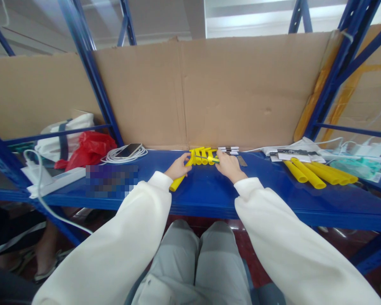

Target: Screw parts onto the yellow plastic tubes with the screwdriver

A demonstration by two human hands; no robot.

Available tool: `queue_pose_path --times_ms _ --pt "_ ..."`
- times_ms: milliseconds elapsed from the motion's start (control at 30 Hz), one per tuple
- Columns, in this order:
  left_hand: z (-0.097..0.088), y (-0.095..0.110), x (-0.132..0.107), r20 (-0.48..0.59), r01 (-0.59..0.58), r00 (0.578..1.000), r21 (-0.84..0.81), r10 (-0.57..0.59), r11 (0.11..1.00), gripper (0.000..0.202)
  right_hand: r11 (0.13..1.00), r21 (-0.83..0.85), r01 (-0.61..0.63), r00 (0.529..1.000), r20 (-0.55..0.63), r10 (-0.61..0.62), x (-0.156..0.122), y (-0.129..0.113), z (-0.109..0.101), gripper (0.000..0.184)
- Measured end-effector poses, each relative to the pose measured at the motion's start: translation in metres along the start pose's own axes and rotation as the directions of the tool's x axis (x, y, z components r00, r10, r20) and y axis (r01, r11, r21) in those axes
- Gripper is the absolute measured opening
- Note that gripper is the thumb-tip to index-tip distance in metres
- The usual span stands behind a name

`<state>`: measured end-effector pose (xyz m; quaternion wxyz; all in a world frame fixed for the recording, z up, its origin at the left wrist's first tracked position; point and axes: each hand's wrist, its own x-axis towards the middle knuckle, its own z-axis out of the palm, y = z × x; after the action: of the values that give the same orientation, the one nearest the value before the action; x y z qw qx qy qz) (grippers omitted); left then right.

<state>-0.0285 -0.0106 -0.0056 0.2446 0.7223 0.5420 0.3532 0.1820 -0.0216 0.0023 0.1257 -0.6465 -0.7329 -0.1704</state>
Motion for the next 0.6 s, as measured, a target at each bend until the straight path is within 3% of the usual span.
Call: queue_pose_path --times_ms 167,367,600 --pt "-0.0005 -0.0028 0.0025 -0.053 -0.042 0.998 0.025 0.044 0.999 0.064 1.000 0.012 0.005 1.000 0.029 -0.006 -0.0005 0.0000 -0.0008 0.038" --pt "0.0007 -0.0053 0.0022 -0.044 -0.008 0.999 0.012 0.009 1.000 0.060 0.997 0.028 0.079 0.997 0.002 -0.079 -0.0007 0.0002 -0.0052 0.035" --pt "0.0005 -0.0062 0.0033 -0.022 -0.022 0.999 0.020 0.023 1.000 0.060 0.999 0.017 0.029 0.998 0.058 -0.030 -0.0018 0.0010 -0.0052 0.037"
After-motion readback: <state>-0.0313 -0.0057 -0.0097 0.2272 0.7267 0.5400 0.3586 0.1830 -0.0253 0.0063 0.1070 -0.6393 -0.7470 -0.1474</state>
